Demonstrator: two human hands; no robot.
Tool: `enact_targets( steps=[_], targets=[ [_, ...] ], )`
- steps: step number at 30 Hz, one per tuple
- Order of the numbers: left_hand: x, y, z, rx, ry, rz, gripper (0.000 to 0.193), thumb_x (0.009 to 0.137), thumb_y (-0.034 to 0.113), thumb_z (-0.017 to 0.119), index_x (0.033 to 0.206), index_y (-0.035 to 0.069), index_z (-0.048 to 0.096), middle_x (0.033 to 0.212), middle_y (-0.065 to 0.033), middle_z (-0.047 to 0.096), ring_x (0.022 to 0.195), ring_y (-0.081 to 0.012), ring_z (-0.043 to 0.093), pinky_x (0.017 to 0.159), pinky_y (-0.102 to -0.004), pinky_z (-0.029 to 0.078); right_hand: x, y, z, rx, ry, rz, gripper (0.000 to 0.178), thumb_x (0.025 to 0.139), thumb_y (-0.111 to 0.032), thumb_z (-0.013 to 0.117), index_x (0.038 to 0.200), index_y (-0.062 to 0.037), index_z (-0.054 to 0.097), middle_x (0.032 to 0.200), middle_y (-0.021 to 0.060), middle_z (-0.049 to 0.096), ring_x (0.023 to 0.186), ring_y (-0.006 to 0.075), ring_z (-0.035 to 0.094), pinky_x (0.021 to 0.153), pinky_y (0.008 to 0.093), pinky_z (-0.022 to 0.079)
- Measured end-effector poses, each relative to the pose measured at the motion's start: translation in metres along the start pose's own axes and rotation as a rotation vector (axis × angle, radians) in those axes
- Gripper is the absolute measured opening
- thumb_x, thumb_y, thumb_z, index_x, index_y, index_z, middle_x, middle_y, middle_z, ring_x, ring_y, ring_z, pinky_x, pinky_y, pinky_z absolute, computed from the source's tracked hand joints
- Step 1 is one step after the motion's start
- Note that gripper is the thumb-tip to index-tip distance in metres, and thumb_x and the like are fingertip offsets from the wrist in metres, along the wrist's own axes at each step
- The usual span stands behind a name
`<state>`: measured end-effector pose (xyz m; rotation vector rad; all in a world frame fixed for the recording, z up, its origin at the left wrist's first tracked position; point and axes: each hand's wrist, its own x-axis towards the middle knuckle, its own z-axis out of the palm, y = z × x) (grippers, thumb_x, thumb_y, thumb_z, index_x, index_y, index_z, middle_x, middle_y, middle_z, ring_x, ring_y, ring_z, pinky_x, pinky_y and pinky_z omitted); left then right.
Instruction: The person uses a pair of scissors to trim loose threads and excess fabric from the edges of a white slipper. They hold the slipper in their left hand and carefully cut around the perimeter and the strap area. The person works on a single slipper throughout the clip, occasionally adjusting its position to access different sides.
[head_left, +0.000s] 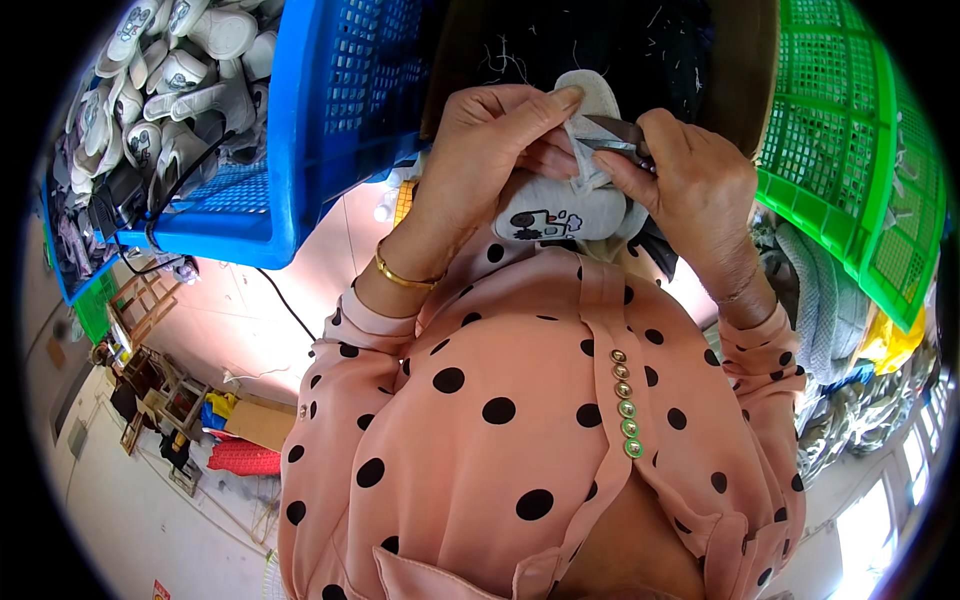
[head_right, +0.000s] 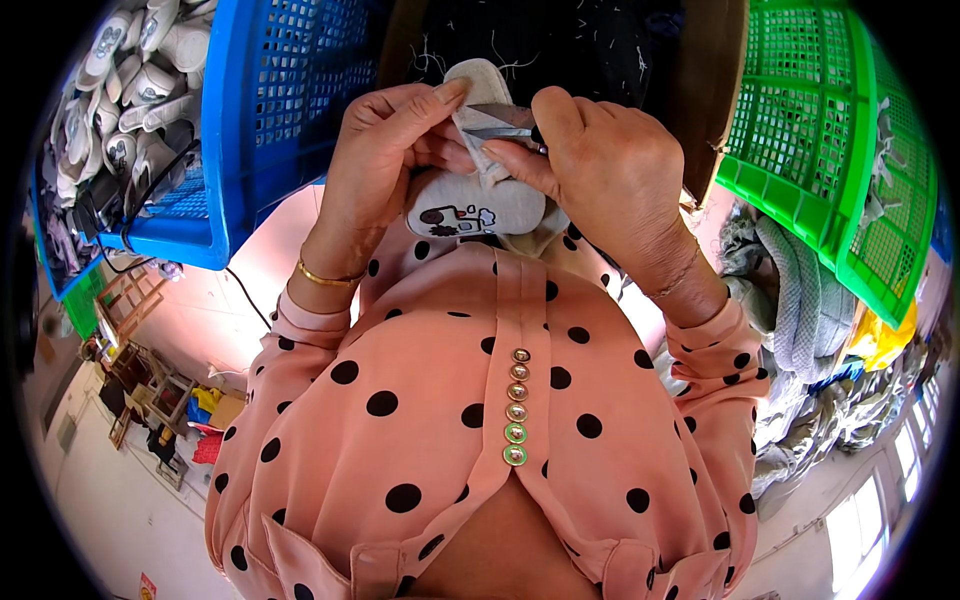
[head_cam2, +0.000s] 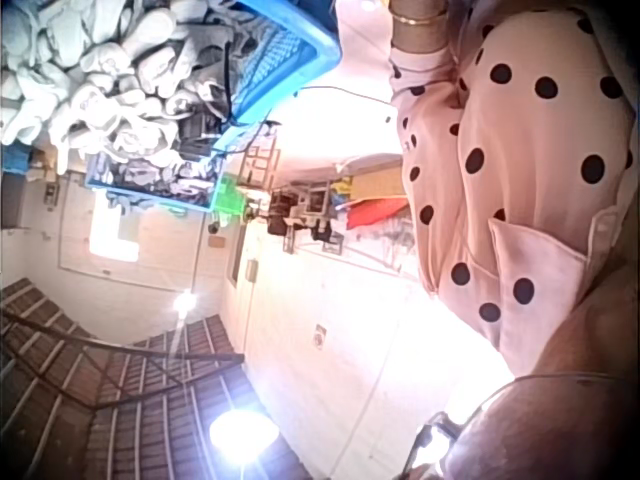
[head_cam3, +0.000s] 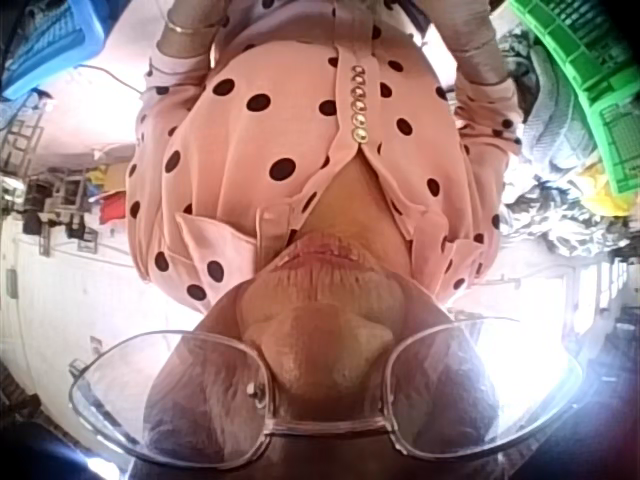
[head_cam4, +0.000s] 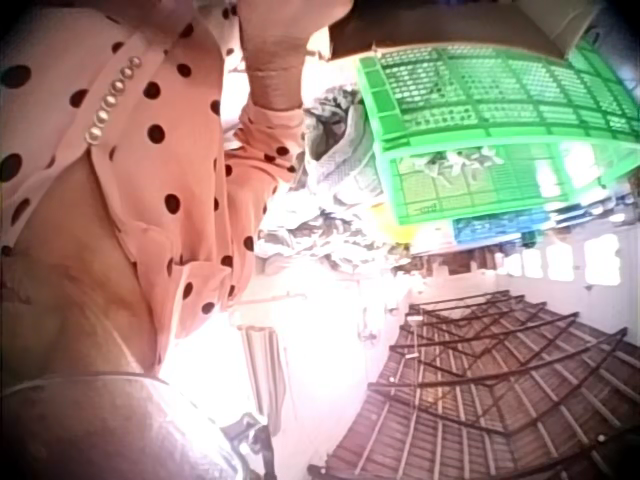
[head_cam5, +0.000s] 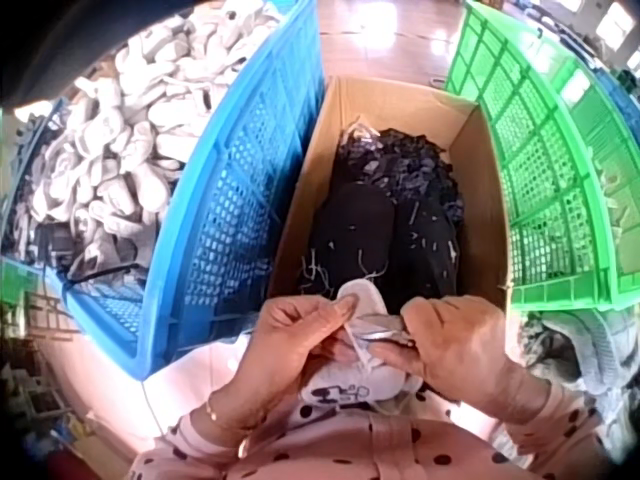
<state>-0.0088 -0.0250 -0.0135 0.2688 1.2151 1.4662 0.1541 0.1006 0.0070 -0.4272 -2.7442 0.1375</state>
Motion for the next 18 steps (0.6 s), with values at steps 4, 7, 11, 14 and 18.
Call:
enact_targets(
  steps=[4,7,11,14,18],
  targets=[
    [-0.003,-0.002,-0.001,-0.004,0.019,-0.03,0.022,0.091,0.023,0.068,0.088,0.002,0.073,0.077,-0.0106,0.071,0.061,-0.015,0.069,0.058,-0.0244,0.057,-0.004,-0.004,0.004,0.024,-0.013,0.036,0.045,0.081,-0.051,0.07,0.073,-0.0125,0.049,0.055,0.0009,0.049,0.047,0.0169,0.053,0.043,0.0273,0.042],
    [-0.005,-0.004,-0.002,-0.014,0.045,-0.063,0.024,0.092,0.025,0.067,0.088,0.002,0.072,0.078,-0.0107,0.071,0.062,-0.0156,0.069,0.059,-0.0254,0.058,-0.007,-0.01,0.007,0.056,-0.041,0.081,0.044,0.083,-0.05,0.069,0.073,-0.0117,0.049,0.054,0.0017,0.047,0.046,0.0178,0.052,0.042,0.0279,0.042],
    [-0.009,-0.009,-0.001,-0.052,0.08,-0.101,0.027,0.092,0.028,0.067,0.089,0.001,0.071,0.079,-0.011,0.071,0.063,-0.0164,0.07,0.06,-0.0264,0.059,-0.013,-0.019,0.012,0.275,-0.108,0.252,0.045,0.086,-0.048,0.067,0.075,-0.0081,0.049,0.055,0.0056,0.05,0.046,0.0216,0.054,0.043,0.0306,0.042],
    [-0.012,-0.011,-0.002,-0.051,0.104,-0.124,0.027,0.092,0.028,0.066,0.09,0.001,0.071,0.08,-0.0117,0.071,0.064,-0.017,0.07,0.061,-0.0267,0.059,-0.018,-0.021,0.016,0.55,-0.163,0.414,0.046,0.088,-0.047,0.066,0.076,-0.006,0.05,0.055,0.0081,0.052,0.047,0.0242,0.055,0.043,0.0323,0.042],
    [-0.013,-0.016,-0.002,-0.137,0.103,-0.146,0.026,0.089,0.027,0.07,0.089,0.001,0.071,0.079,-0.0127,0.071,0.065,-0.0176,0.07,0.059,-0.0263,0.058,-0.016,-0.018,0.018,0.736,-0.174,0.505,0.045,0.089,-0.047,0.065,0.076,-0.0058,0.05,0.055,0.0089,0.053,0.048,0.0249,0.056,0.044,0.0326,0.042]
  ],
)
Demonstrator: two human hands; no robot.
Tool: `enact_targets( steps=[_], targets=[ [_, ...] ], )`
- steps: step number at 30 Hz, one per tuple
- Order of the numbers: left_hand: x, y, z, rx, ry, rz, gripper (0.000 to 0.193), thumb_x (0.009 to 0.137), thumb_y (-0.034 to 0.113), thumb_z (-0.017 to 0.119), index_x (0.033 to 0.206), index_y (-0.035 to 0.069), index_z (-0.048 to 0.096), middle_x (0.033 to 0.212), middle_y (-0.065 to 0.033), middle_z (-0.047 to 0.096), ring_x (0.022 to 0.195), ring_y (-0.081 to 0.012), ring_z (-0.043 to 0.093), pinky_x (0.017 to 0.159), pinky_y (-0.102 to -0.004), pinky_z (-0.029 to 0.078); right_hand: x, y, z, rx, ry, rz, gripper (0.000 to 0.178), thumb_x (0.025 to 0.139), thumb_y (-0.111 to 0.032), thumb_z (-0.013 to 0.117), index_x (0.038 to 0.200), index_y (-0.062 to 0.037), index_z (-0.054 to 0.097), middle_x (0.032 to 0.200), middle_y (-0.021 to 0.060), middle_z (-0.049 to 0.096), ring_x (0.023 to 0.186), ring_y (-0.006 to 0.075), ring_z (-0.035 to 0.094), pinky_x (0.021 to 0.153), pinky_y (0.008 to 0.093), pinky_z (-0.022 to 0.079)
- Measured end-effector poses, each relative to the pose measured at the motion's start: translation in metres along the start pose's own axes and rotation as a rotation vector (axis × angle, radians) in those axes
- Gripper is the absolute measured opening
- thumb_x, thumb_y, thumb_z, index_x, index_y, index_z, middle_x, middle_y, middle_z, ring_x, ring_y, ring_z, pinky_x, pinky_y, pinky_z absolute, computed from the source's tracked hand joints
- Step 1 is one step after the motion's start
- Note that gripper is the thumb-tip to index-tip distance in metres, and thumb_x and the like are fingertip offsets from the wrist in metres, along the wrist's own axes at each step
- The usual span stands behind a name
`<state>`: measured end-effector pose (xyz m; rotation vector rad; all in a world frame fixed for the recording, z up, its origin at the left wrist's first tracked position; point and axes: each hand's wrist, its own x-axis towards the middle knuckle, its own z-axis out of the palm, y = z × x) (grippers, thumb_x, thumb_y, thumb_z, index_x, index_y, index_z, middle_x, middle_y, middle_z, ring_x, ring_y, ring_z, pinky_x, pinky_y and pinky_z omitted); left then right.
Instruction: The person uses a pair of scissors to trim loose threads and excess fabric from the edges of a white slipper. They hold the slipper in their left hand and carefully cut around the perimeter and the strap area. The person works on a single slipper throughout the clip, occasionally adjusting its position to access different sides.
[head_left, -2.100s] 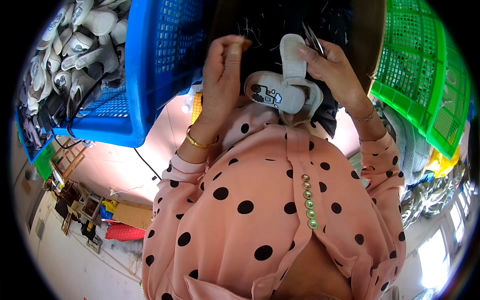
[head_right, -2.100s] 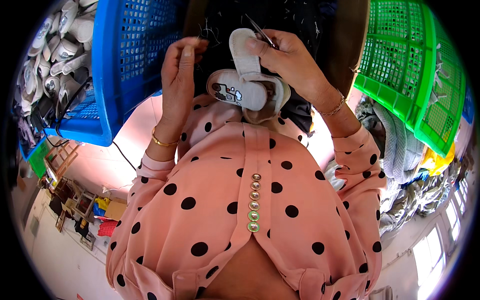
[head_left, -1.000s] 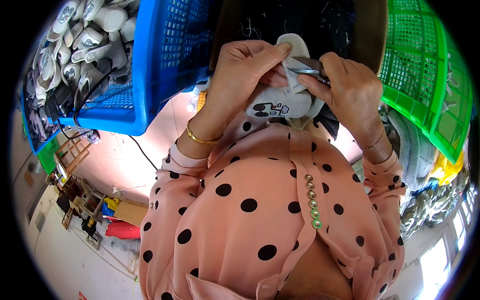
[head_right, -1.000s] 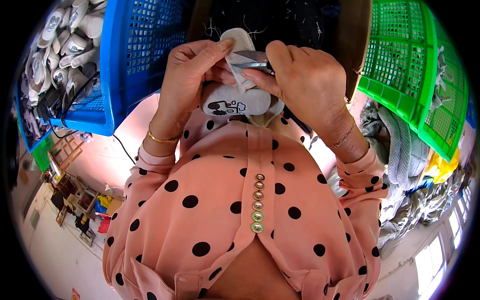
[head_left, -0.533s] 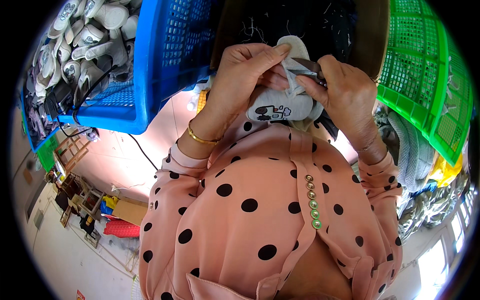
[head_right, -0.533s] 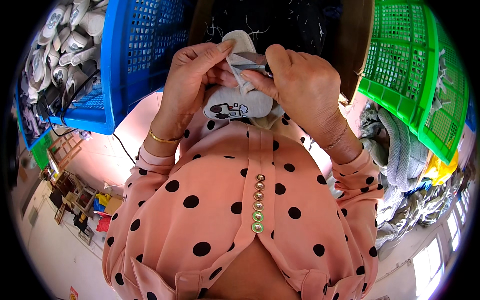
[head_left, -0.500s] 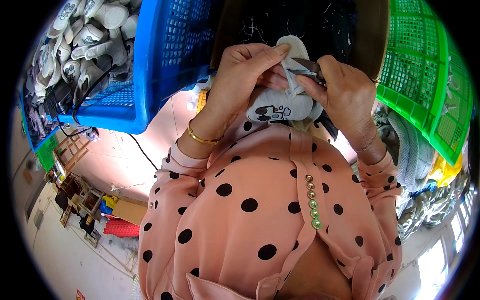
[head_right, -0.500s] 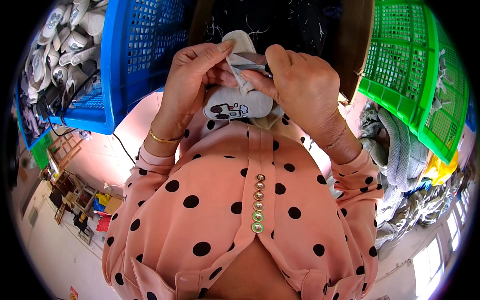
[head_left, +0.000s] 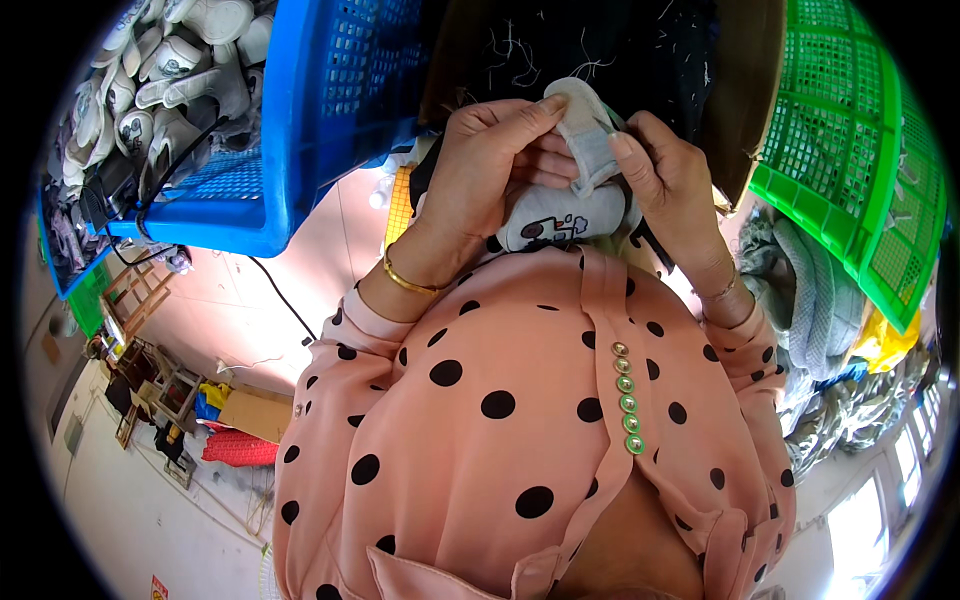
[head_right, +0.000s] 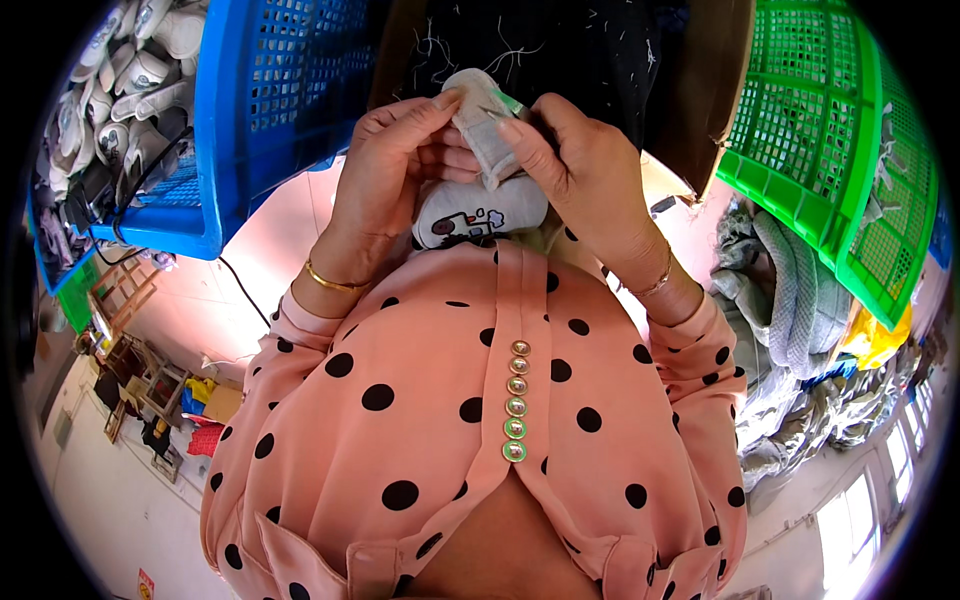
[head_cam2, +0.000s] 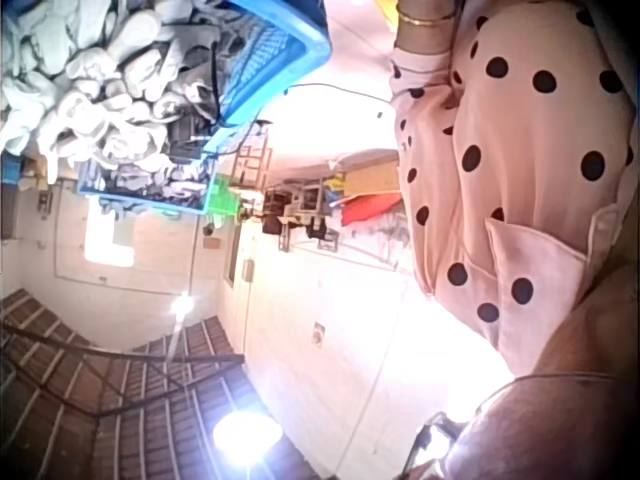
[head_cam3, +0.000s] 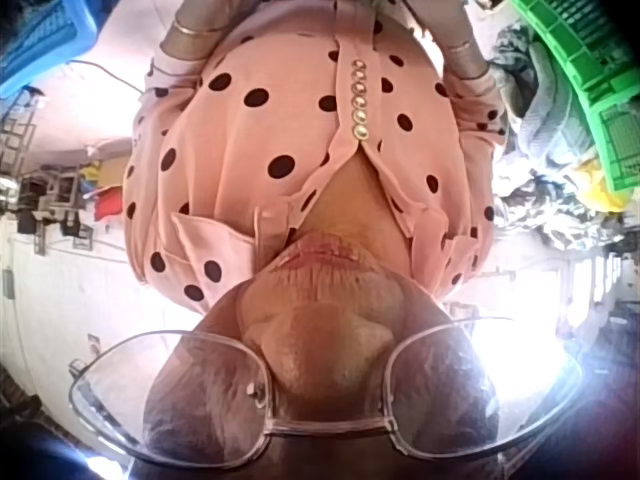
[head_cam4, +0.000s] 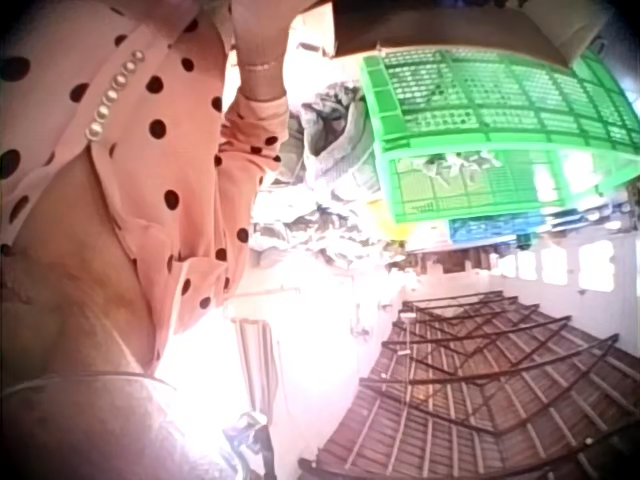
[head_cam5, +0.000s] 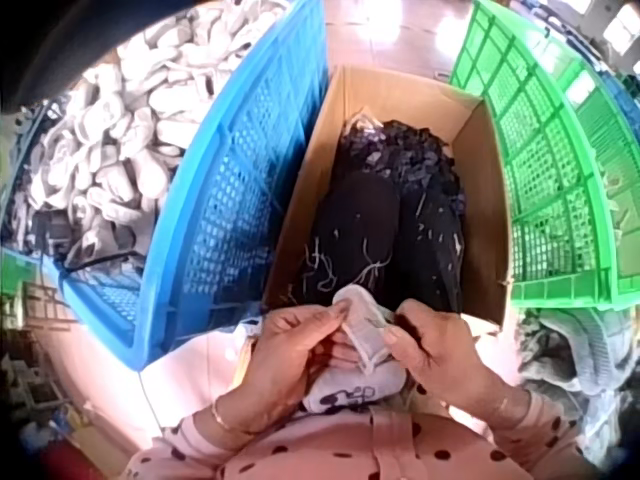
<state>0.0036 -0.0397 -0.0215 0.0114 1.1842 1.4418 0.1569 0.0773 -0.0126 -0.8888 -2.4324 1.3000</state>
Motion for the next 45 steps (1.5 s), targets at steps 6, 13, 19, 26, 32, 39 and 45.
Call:
enact_targets(
  steps=[6,13,19,26,32,39,45],
  targets=[
    [0.0,0.003,0.004,0.002,0.022,0.011,0.026,0.089,0.027,0.07,0.09,0.002,0.072,0.079,-0.0128,0.071,0.064,-0.0178,0.071,0.058,-0.0265,0.058,0.003,-0.006,-0.018,-0.458,0.058,-0.293,0.044,0.086,-0.048,0.067,0.076,-0.0087,0.05,0.056,0.0052,0.053,0.048,0.0215,0.056,0.043,0.0303,0.042],
    [0.0,0.001,0.004,0.009,0.013,0.023,0.026,0.089,0.027,0.071,0.089,0.002,0.072,0.078,-0.0122,0.071,0.064,-0.0174,0.071,0.058,-0.0261,0.058,0.005,-0.009,-0.022,-0.794,0.045,-0.433,0.047,0.082,-0.053,0.068,0.073,-0.0117,0.047,0.053,0.001,0.048,0.046,0.018,0.053,0.041,0.0286,0.041],
    [-0.003,0.001,0.008,0.052,0.024,0.035,0.023,0.091,0.025,0.066,0.094,0.003,0.071,0.081,-0.0114,0.071,0.065,-0.0178,0.071,0.061,-0.0272,0.06,0.005,-0.015,-0.02,-0.825,0.063,-0.397,0.047,0.083,-0.052,0.067,0.072,-0.012,0.046,0.053,0.0008,0.047,0.046,0.0174,0.052,0.042,0.0279,0.041],
    [-0.001,0.001,0.008,0.006,0.024,0.018,0.025,0.09,0.027,0.07,0.088,0.002,0.072,0.077,-0.0121,0.071,0.065,-0.0182,0.071,0.058,-0.0255,0.058,0.002,-0.001,-0.007,0.113,0.001,0.031,0.039,0.09,-0.042,0.065,0.082,-0.0058,0.055,0.056,0.0051,0.053,0.048,0.0207,0.055,0.044,0.0291,0.04],
    [0.001,0.002,0.004,-0.012,-0.005,0.001,0.024,0.09,0.025,0.07,0.089,0.002,0.071,0.076,-0.0127,0.071,0.064,-0.0186,0.071,0.058,-0.0262,0.058,0.003,-0.005,-0.025,-0.238,0.002,-0.166,0.039,0.089,-0.044,0.065,0.079,-0.0078,0.055,0.055,0.0056,0.053,0.048,0.022,0.055,0.044,0.0305,0.041],
    [-0.002,0.001,0.008,-0.015,0.026,0.013,0.023,0.089,0.026,0.071,0.087,0.003,0.071,0.076,-0.0116,0.07,0.063,-0.0177,0.07,0.058,-0.026,0.058,0.007,-0.008,-0.03,-0.729,0.009,-0.463,0.045,0.085,-0.05,0.066,0.069,-0.0122,0.046,0.049,0.0012,0.044,0.043,0.0193,0.05,0.041,0.0303,0.039],
    [-0.003,0.002,0.013,0.006,0.047,0.027,0.024,0.089,0.027,0.071,0.085,0.003,0.071,0.075,-0.0113,0.07,0.063,-0.0178,0.07,0.057,-0.0261,0.058,0.007,-0.014,-0.029,-0.839,-0.001,-0.455,0.047,0.085,-0.052,0.064,0.068,-0.013,0.045,0.047,-0.0004,0.043,0.042,0.0164,0.049,0.041,0.0284,0.039]
  ],
)
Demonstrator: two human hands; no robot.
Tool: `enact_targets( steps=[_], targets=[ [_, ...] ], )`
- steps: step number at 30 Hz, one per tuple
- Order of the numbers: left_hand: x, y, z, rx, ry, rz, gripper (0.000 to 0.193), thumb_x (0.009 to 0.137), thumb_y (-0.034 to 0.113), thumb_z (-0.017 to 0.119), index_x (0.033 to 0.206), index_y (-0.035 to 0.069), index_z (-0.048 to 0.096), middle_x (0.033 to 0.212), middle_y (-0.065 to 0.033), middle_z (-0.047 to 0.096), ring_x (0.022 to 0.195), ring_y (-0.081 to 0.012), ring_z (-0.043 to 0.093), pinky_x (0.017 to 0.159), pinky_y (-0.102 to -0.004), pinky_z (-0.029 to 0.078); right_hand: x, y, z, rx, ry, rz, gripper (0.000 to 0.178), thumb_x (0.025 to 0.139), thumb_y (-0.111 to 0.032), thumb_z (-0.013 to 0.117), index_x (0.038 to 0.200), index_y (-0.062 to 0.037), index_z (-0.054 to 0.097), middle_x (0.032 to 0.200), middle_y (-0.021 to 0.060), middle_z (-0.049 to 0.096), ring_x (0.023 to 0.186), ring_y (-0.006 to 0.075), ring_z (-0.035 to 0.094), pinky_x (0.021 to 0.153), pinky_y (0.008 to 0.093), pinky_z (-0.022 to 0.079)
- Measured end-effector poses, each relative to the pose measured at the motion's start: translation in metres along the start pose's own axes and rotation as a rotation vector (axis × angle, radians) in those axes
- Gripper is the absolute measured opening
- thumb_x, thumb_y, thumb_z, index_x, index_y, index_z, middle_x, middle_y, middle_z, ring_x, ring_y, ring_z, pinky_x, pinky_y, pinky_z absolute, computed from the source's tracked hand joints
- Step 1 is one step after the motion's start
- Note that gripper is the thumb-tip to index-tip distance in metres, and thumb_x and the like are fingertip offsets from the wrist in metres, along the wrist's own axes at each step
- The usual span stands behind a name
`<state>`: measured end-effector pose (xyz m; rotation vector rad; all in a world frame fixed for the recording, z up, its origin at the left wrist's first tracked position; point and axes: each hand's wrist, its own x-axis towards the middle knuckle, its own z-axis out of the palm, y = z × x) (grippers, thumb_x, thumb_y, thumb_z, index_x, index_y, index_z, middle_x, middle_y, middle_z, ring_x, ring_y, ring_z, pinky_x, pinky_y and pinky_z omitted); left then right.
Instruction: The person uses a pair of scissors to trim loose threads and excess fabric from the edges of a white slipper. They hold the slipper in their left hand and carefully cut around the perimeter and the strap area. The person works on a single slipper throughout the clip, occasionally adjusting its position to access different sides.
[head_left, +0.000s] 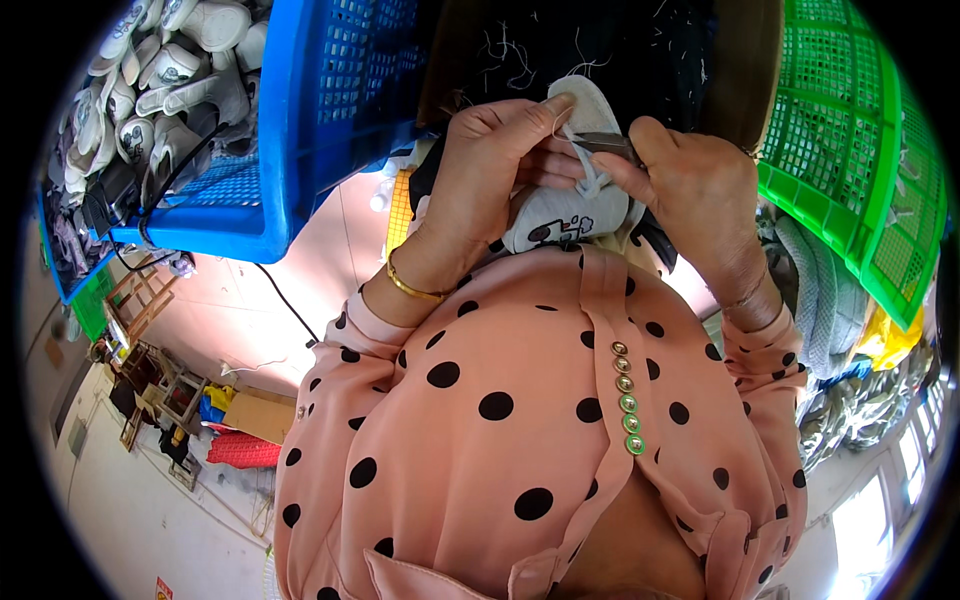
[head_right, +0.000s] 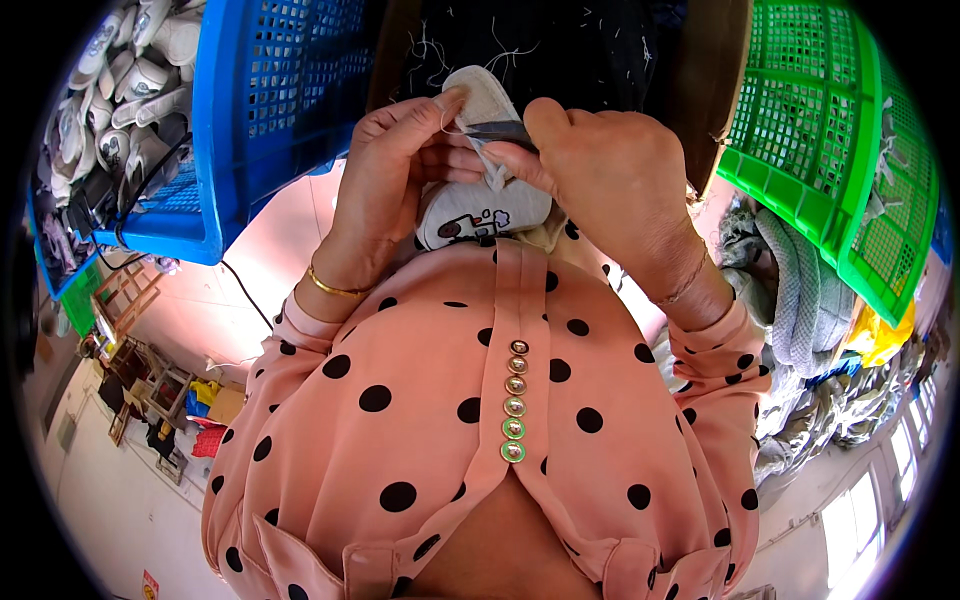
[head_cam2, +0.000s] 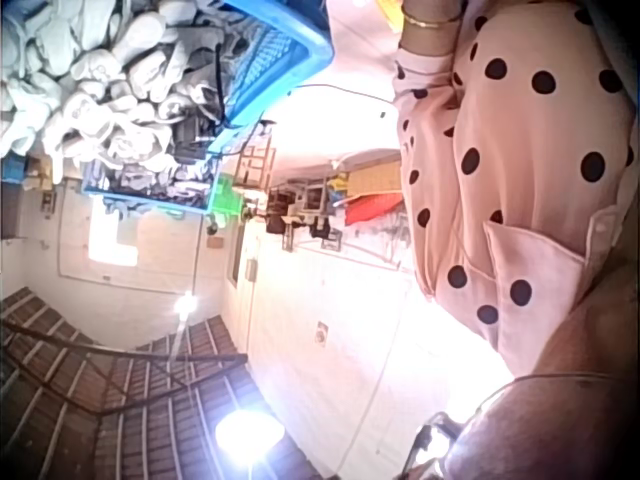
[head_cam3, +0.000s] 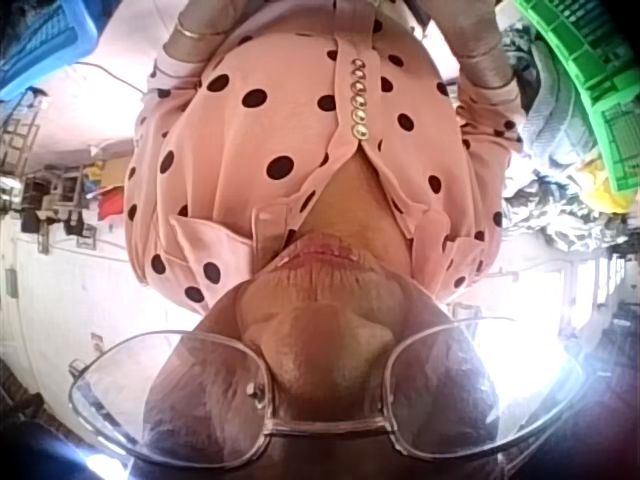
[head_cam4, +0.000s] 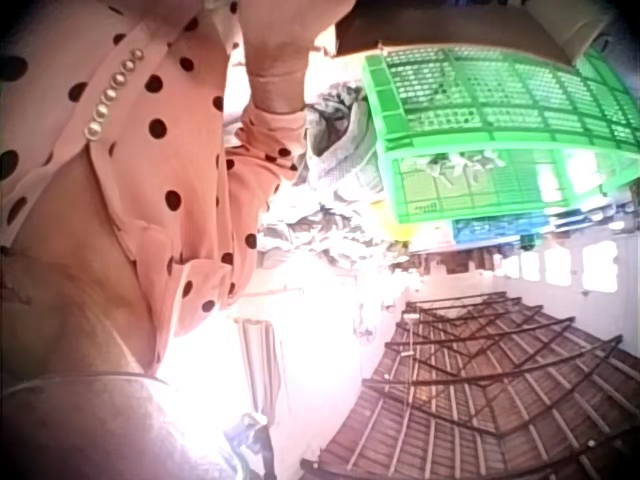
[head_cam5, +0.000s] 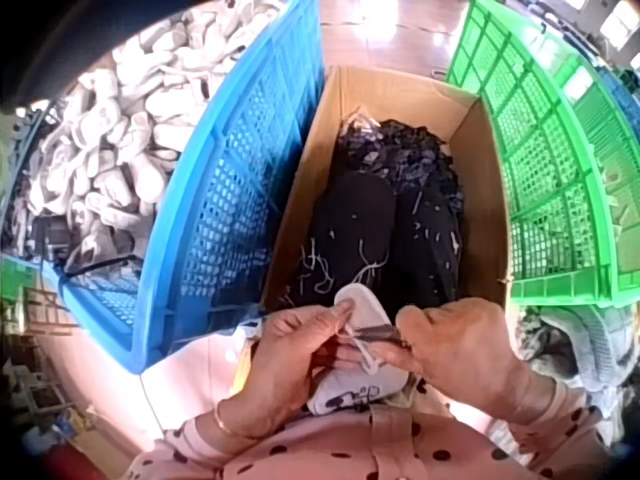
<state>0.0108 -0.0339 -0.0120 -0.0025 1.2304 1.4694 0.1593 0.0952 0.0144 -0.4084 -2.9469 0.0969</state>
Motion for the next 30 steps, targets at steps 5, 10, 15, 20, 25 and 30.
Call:
enact_targets(
  steps=[5,10,15,20,25,30],
  targets=[
    [0.0,0.0,-0.001,-0.025,0.01,-0.01,0.024,0.088,0.027,0.072,0.084,0.003,0.071,0.074,-0.0113,0.07,0.062,-0.0178,0.07,0.057,-0.026,0.057,-0.001,-0.001,0.0,-0.026,0.003,-0.008,0.047,0.085,-0.054,0.063,0.068,-0.0132,0.046,0.047,-0.001,0.043,0.041,0.0152,0.049,0.04,0.0278,0.039],
    [0.0,-0.002,-0.003,0.065,-0.008,-0.004,0.027,0.092,0.026,0.066,0.098,0.001,0.069,0.079,-0.0121,0.07,0.065,-0.0193,0.07,0.06,-0.0281,0.059,-0.003,-0.002,0.001,0.077,-0.048,0.066,0.046,0.087,-0.054,0.061,0.069,-0.0131,0.047,0.048,-0.0011,0.044,0.04,0.0155,0.048,0.039,0.0274,0.038],
    [-0.002,-0.002,-0.001,0.104,0.012,0.02,0.032,0.094,0.026,0.062,0.108,-0.002,0.067,0.082,-0.0136,0.07,0.066,-0.0203,0.07,0.062,-0.0294,0.06,-0.004,-0.007,-0.004,0.021,-0.091,0.095,0.043,0.085,-0.049,0.065,0.07,-0.0121,0.048,0.05,0.0025,0.047,0.044,0.0203,0.051,0.041,0.0317,0.039],
    [-0.003,-0.001,0.002,-0.021,0.029,0.015,0.024,0.088,0.026,0.072,0.083,0.003,0.071,0.073,-0.0114,0.07,0.061,-0.0183,0.07,0.056,-0.027,0.058,-0.002,-0.01,-0.01,-0.034,-0.084,0.072,0.041,0.082,-0.045,0.07,0.07,-0.0122,0.049,0.05,0.0031,0.045,0.045,0.0212,0.05,0.042,0.0322,0.039],
    [-0.003,-0.003,0.004,-0.007,0.039,0.023,0.023,0.088,0.025,0.072,0.083,0.002,0.07,0.073,-0.0117,0.07,0.06,-0.0183,0.07,0.055,-0.0273,0.058,-0.001,-0.01,-0.009,-0.049,-0.024,0.037,0.043,0.081,-0.045,0.071,0.067,-0.0131,0.047,0.05,0.002,0.044,0.045,0.02,0.05,0.043,0.0315,0.04],
    [-0.004,-0.002,0.0,0.108,-0.005,0.015,0.031,0.094,0.026,0.063,0.104,-0.003,0.067,0.082,-0.0148,0.071,0.068,-0.0201,0.071,0.063,-0.029,0.06,-0.003,0.006,-0.001,0.292,-0.102,0.185,0.045,0.089,-0.048,0.063,0.071,-0.0079,0.053,0.053,0.0013,0.052,0.047,0.0183,0.056,0.047,0.029,0.043]
  ],
)
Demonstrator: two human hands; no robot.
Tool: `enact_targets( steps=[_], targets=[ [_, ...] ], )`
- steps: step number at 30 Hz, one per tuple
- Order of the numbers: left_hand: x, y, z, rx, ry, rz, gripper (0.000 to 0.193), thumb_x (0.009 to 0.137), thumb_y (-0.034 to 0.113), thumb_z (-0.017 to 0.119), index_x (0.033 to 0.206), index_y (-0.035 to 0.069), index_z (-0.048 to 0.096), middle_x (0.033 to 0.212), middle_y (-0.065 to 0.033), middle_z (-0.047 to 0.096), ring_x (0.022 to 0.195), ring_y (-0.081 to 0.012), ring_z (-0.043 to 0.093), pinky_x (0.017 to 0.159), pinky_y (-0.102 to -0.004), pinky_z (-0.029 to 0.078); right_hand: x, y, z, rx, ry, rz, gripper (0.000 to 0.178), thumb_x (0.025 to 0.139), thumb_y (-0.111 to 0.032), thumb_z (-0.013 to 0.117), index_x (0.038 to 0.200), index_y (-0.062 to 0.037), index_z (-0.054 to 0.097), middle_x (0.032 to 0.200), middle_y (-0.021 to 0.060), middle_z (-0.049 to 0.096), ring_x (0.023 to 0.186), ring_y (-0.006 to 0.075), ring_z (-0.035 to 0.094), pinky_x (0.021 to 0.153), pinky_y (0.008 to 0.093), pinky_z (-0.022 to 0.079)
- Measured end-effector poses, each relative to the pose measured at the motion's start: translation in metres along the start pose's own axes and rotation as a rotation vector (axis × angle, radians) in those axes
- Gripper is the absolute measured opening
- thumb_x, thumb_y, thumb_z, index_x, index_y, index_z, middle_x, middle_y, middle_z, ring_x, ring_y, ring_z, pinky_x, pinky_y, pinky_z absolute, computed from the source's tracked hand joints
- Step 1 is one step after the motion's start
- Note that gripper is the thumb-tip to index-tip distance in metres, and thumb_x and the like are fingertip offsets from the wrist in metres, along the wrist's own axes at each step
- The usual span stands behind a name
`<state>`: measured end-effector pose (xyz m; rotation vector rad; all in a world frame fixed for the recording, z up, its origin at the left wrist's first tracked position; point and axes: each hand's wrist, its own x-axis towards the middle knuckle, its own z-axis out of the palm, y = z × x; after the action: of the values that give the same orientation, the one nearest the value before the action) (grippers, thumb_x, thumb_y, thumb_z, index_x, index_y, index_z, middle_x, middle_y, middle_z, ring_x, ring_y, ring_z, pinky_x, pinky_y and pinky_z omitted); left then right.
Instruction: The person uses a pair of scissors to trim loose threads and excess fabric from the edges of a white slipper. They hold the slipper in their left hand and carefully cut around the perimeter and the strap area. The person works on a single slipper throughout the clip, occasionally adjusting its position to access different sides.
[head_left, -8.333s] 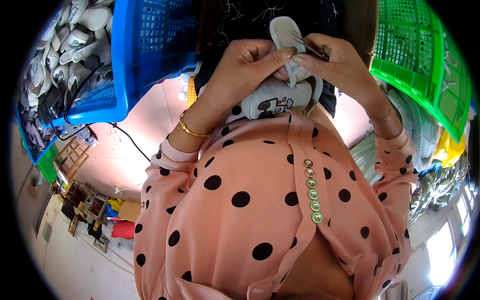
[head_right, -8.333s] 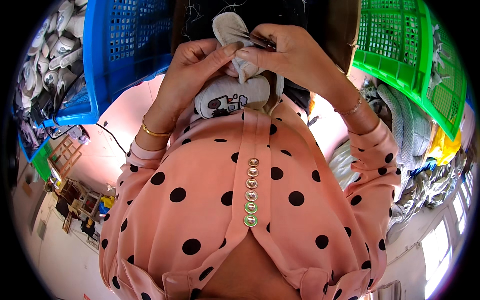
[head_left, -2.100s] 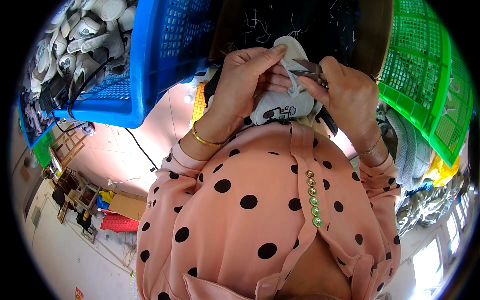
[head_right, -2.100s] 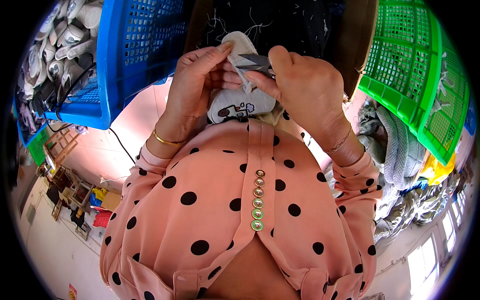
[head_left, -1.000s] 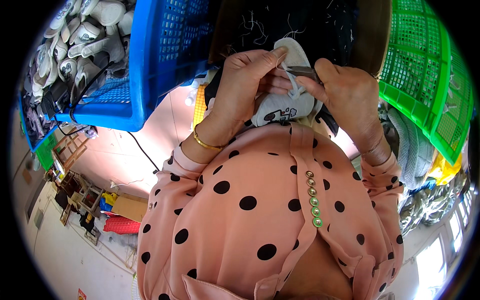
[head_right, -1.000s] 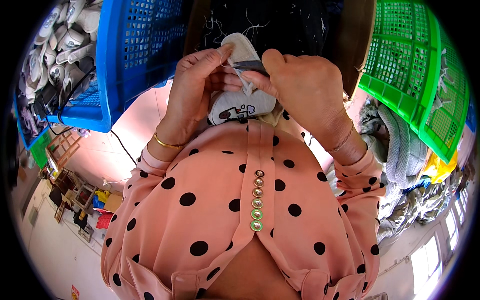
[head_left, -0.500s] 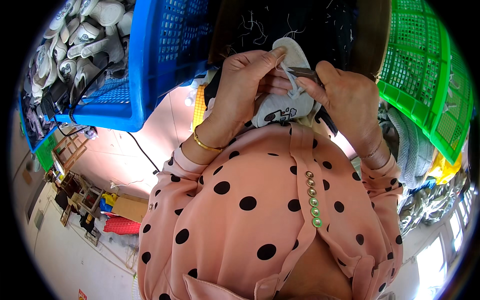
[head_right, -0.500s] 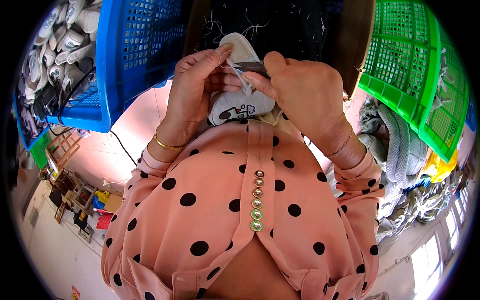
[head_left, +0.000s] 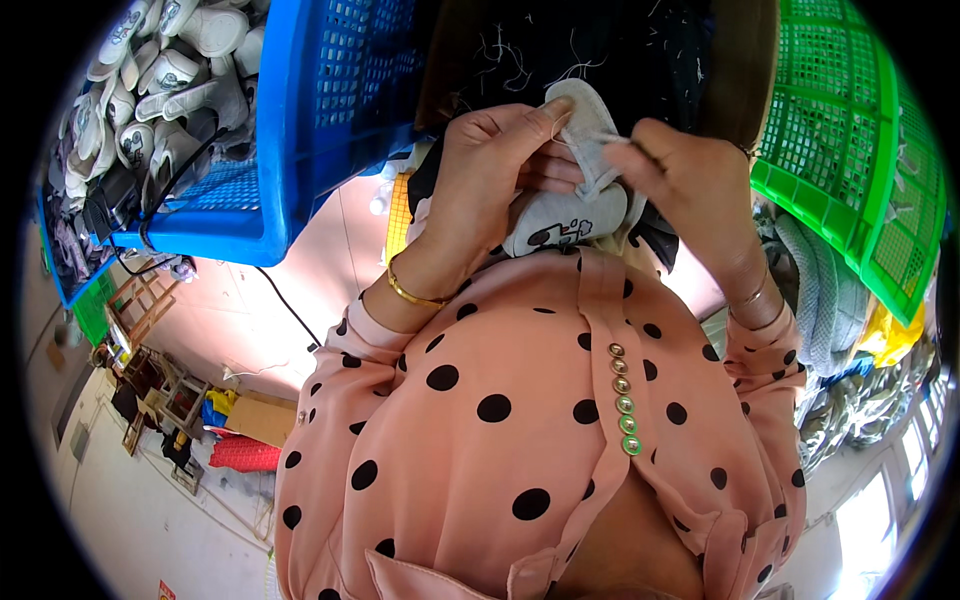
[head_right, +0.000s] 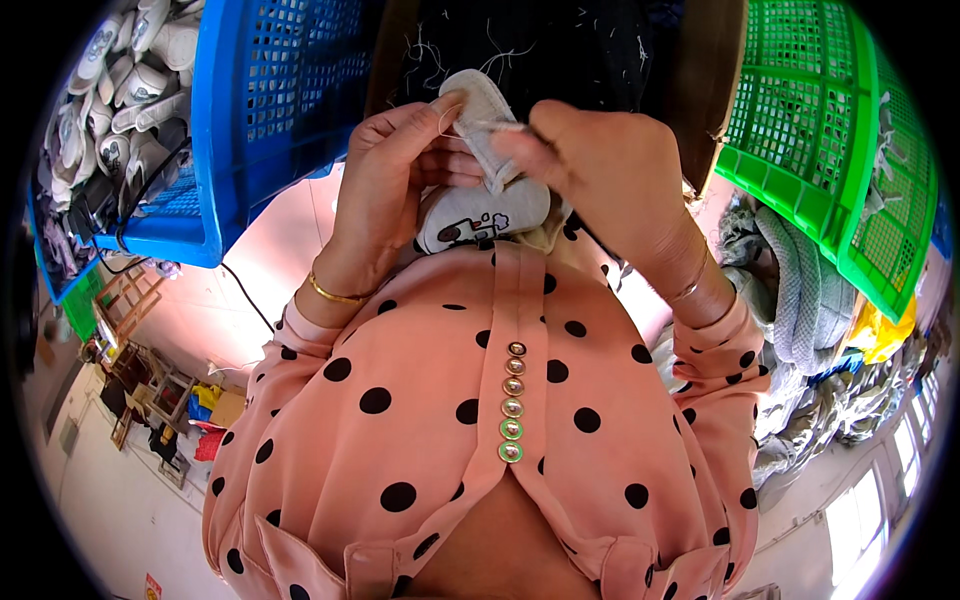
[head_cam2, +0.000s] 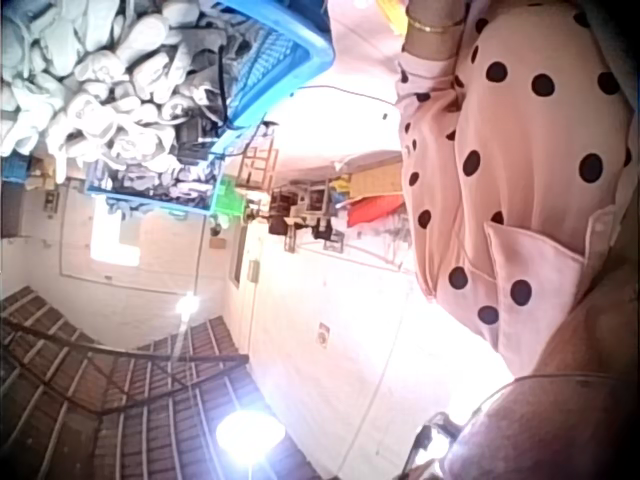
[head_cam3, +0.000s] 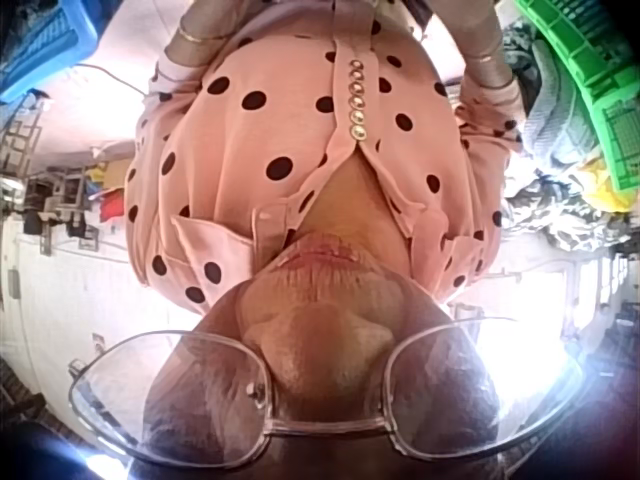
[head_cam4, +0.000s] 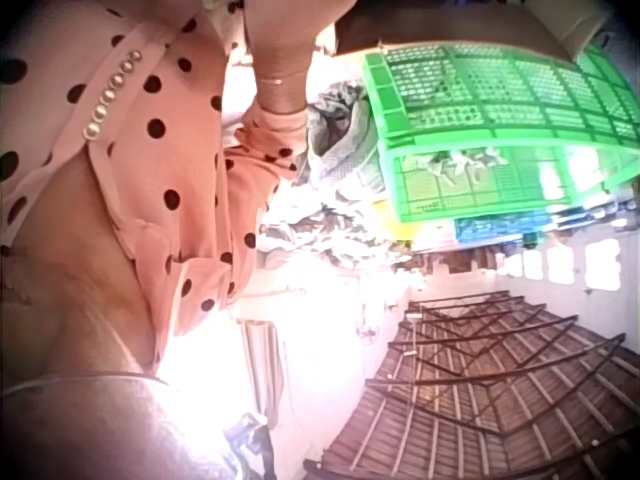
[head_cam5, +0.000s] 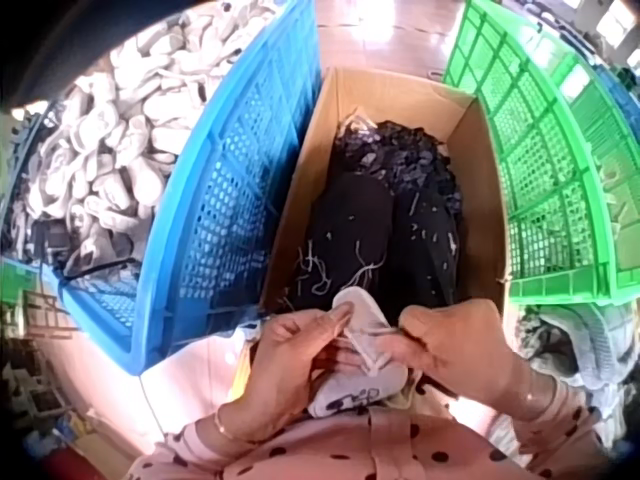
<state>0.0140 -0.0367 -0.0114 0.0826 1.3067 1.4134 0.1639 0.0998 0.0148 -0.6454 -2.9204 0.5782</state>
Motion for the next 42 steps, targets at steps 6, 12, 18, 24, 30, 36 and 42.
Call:
enact_targets(
  steps=[6,12,18,24,30,36,42],
  targets=[
    [0.005,0.003,0.002,0.035,-0.114,-0.011,0.028,0.095,0.026,0.061,0.1,-0.001,0.069,0.083,-0.0126,0.071,0.069,-0.018,0.07,0.066,-0.0267,0.059,0.008,0.024,0.018,0.87,-0.04,0.223,0.038,0.094,-0.034,0.065,0.096,0.0036,0.062,0.073,0.0054,0.061,0.065,0.0064,0.054,0.058,0.0227,0.046],
    [0.003,0.006,0.005,0.234,-0.163,0.262,0.025,0.096,0.024,0.062,0.094,-0.001,0.066,0.084,-0.0081,0.069,0.072,-0.0126,0.066,0.065,-0.0218,0.053,0.013,0.019,0.019,1.164,-0.159,0.436,0.033,0.096,-0.029,0.063,0.102,0.0031,0.063,0.08,-0.0031,0.059,0.071,0.0014,0.048,0.06,0.0191,0.043],
    [0.016,0.002,-0.01,0.969,0.077,0.849,0.019,0.09,0.018,0.067,0.077,0.005,0.063,0.069,-0.0074,0.06,0.063,-0.0211,0.055,0.06,-0.0334,0.044,0.015,0.017,0.019,1.265,-0.185,0.43,0.034,0.099,-0.03,0.059,0.103,0.0038,0.063,0.064,-0.0061,0.044,0.058,0.0015,0.038,0.052,0.0188,0.034],
    [0.027,0.018,-0.018,0.714,0.034,0.697,0.023,0.092,0.017,0.066,0.111,0.005,0.065,0.091,-0.0037,0.07,0.081,-0.0143,0.063,0.074,-0.0257,0.051,0.015,0.024,0.019,1.241,-0.22,0.414,0.033,0.1,-0.029,0.057,0.101,0.0036,0.062,0.062,-0.004,0.044,0.055,0.0035,0.037,0.051,0.02,0.034],
    [0.025,0.015,0.002,0.276,-0.182,0.18,0.018,0.089,0.02,0.072,0.092,0.002,0.069,0.073,0.0001,0.064,0.066,-0.0038,0.06,0.064,-0.0163,0.05,0.014,0.016,0.019,0.863,0.119,0.274,0.031,0.095,-0.033,0.063,0.092,-0.002,0.06,0.065,0.0028,0.059,0.056,0.0123,0.057,0.053,0.0227,0.044],
    [0.027,0.014,-0.001,0.063,-0.134,0.085,0.013,0.089,0.017,0.071,0.091,0.004,0.07,0.075,-0.0017,0.066,0.066,-0.0062,0.063,0.063,-0.0186,0.054,-0.001,0.028,0.004,0.04,0.254,-0.073,0.039,0.08,-0.045,0.073,0.079,-0.0099,0.057,0.06,0.002,0.059,0.051,0.0192,0.059,0.045,0.0275,0.044],
    [0.02,0.017,0.0,0.064,-0.133,0.08,0.016,0.091,0.018,0.068,0.091,0.003,0.068,0.079,-0.0076,0.07,0.066,-0.0119,0.068,0.062,-0.0221,0.056,0.003,0.023,-0.002,-0.236,0.285,-0.194,0.042,0.079,-0.05,0.07,0.072,-0.0136,0.05,0.052,-0.0009,0.046,0.046,0.0158,0.053,0.043,0.0283,0.042]
  ],
)
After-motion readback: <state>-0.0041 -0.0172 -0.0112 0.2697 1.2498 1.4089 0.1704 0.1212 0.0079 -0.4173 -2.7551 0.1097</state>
